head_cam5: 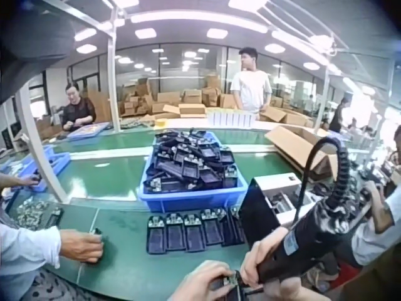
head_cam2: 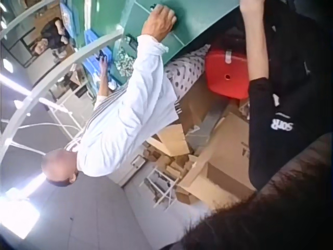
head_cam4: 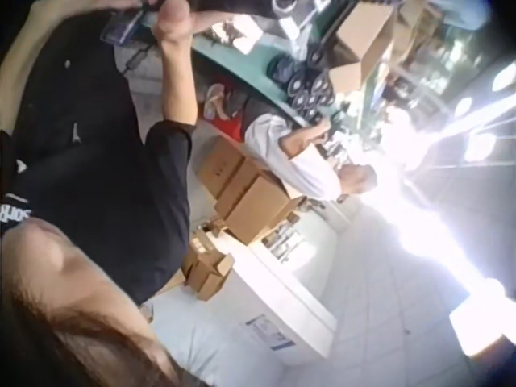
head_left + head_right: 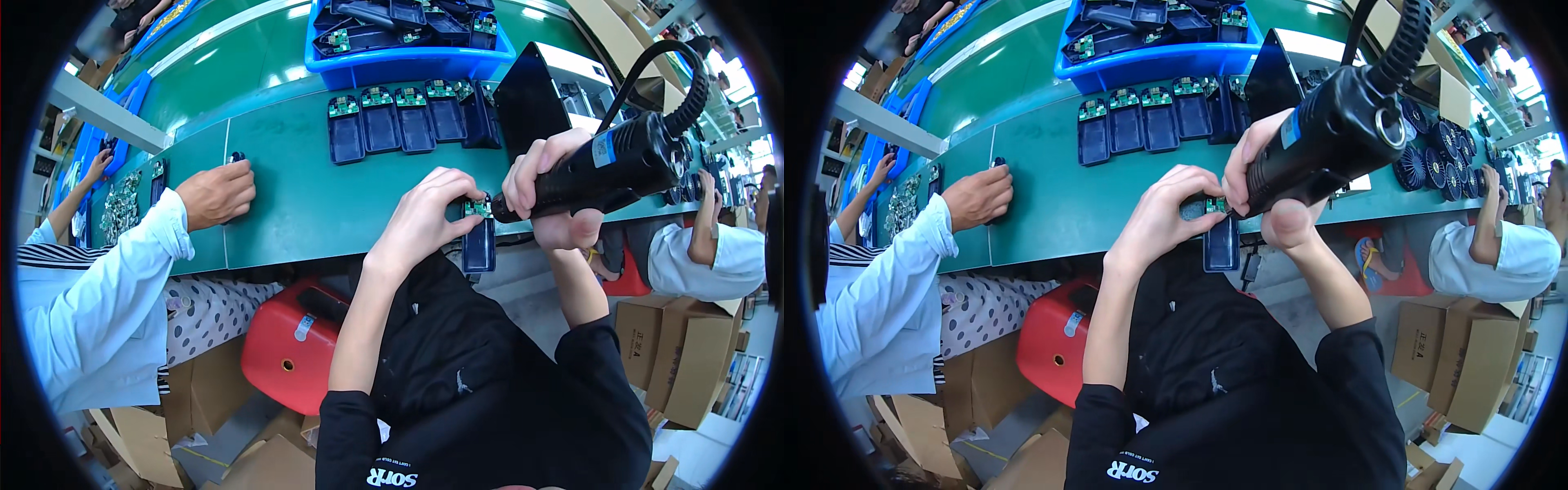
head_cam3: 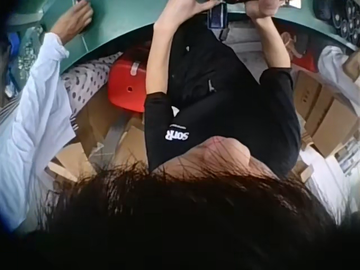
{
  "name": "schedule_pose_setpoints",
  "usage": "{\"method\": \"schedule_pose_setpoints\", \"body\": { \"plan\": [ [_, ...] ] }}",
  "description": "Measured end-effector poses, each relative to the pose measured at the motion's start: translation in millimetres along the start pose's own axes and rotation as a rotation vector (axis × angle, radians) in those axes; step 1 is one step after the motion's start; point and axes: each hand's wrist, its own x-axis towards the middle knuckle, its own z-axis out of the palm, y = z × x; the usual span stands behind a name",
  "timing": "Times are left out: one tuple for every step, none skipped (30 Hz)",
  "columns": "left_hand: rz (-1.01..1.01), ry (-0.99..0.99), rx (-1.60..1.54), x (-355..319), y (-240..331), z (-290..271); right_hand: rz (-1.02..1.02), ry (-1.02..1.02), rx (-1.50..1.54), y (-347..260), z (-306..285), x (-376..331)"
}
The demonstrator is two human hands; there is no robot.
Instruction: The person assembles electronic circuit boards into plastic walkie-talkie housings, securing them with screws using an electric screwdriver.
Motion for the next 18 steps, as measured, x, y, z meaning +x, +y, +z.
{"method": "schedule_pose_setpoints", "body": {
  "plan": [
    [-0.006, -0.004, 0.004, 0.0, 0.1, 0.2, 0.001, -0.002, -0.004, 0.6, -0.2, -0.6],
    [-0.006, -0.006, 0.002, -0.3, -0.2, 1.1, 0.003, 0.0, -0.006, 0.2, -0.5, -1.5],
    [0.005, -0.004, 0.005, 0.0, -0.5, 1.6, 0.006, 0.006, -0.014, -0.2, -1.0, -1.7],
    [0.017, -0.003, 0.009, 0.3, -0.8, 2.2, 0.009, 0.013, -0.023, -0.7, -1.6, -1.8],
    [0.028, -0.002, 0.012, 0.5, -1.0, 2.4, 0.012, 0.019, -0.031, -1.1, -1.9, -1.8],
    [0.028, -0.004, 0.011, 0.7, -0.8, 1.9, 0.012, 0.021, -0.032, -1.0, -1.6, -1.5],
    [0.02, -0.007, 0.01, 0.8, -0.2, 0.9, 0.022, 0.021, -0.033, -0.8, -0.7, -1.2],
    [0.01, -0.013, 0.004, 0.1, 0.8, 0.8, 0.035, 0.023, -0.035, -1.3, 0.2, -2.1],
    [-0.001, -0.019, -0.001, -0.5, 1.6, 0.9, 0.048, 0.026, -0.038, -1.9, 0.9, -3.1],
    [-0.003, -0.025, -0.005, -0.8, 1.8, 1.0, 0.052, 0.031, -0.04, -2.4, 1.4, -3.3],
    [0.0, -0.013, -0.002, -0.6, 1.4, 0.8, 0.061, 0.026, -0.038, -2.7, 1.8, -2.4],
    [0.002, 0.0, 0.001, -0.5, 1.0, 0.8, 0.07, 0.021, -0.036, -2.7, 1.8, -1.5],
    [0.006, 0.013, 0.004, 0.4, 0.5, 1.1, 0.077, 0.015, -0.034, -2.0, 1.0, -1.0],
    [0.004, 0.009, 0.0, 0.9, 0.6, 1.5, 0.081, 0.019, -0.036, -1.2, -0.2, -1.4],
    [0.001, 0.004, 0.002, 1.5, 1.1, 1.7, 0.077, 0.005, -0.036, -0.4, -1.4, -1.8],
    [-0.002, -0.001, 0.004, 2.1, 1.5, 1.9, 0.073, -0.01, -0.035, 0.2, -2.6, -2.3],
    [-0.005, -0.006, 0.006, 2.6, 1.3, 2.3, 0.068, -0.025, -0.034, 0.7, -3.5, -2.9],
    [-0.009, -0.007, 0.007, 2.4, 1.0, 2.1, 0.07, -0.025, -0.031, 1.3, -3.1, -3.8]
  ]
}}
